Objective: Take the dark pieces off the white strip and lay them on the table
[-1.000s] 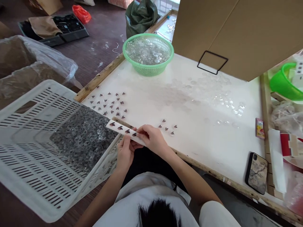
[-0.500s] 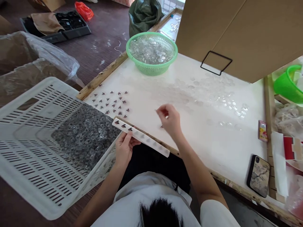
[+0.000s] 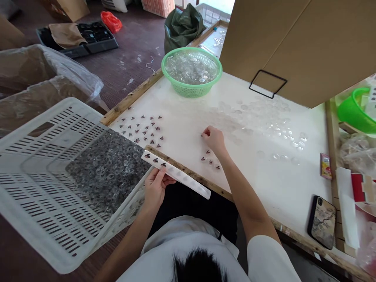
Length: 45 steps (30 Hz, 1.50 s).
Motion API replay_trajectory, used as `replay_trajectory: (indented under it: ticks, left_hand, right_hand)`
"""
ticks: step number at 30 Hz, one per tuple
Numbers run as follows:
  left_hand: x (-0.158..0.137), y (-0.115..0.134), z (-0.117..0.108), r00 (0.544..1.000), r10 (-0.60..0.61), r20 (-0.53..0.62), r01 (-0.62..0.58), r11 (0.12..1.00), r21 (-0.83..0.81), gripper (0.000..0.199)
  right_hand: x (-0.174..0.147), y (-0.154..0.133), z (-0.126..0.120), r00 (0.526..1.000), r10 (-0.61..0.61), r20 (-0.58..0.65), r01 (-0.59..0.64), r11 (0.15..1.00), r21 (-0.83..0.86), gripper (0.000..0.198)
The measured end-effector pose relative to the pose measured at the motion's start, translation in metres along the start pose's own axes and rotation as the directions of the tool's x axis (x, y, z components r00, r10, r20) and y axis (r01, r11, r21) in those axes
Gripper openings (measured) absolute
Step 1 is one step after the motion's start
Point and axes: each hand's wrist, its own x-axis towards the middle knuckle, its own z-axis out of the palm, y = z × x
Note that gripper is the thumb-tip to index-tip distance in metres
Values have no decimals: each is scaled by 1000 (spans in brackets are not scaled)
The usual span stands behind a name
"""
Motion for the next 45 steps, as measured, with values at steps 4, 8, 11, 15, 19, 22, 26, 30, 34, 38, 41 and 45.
replay_trajectory:
  ticks: [4,8,11,15,19,22,26,30,34,38,41,45]
  left_hand:
    - [3,0,0,1000,7,1,-7,1000,-11,28]
    - [4,-2,-2,1000,1,-7,-1,1000,-2,29]
    - [4,-3,0,1000,-5,7,5,1000,5,30]
    - [3,-4,2,1000,-11,17,11,1000,27,32]
    - [0,-4,1,1000,-4,18,4,1000,16,31]
    - [-2,-5,0,1000,4,26,-5,1000,6,28]
    - [-5,-6,0,1000,2,15,-2,1000,19,30]
    - [-6,-6,2,1000,0,23,-1,997,72,34]
    - [-5,-3,6,997,17,70,-27,990,139,32]
    - [-2,0,6,995,21,100,-42,977,210,33]
    - [0,0,1,994,13,105,-30,987,158,37]
    - [1,2,-5,996,45,78,-50,996,73,38]
  right_hand:
    - [-10,-1,8,994,-74,-78,61,986,-158,8]
    - [-31,3,11,990,-137,-35,129,978,-163,9]
    - [-41,7,11,987,-162,-8,159,976,-150,10]
    - [-43,5,13,985,-174,-15,169,971,-169,12]
    - [-43,3,15,985,-170,-28,161,968,-195,15]
    - [-46,1,14,985,-165,-43,154,969,-191,19]
    - [-59,-8,9,978,-206,28,207,959,-193,22]
    - [-82,-37,4,957,-291,16,290,949,-124,20]
    - [-101,-71,10,918,-356,175,316,923,219,11]
    - [-110,-83,24,911,-357,205,289,910,296,5]
    - [-113,-80,27,912,-376,162,321,903,287,8]
    - [-115,-75,23,883,-416,217,335,883,330,11]
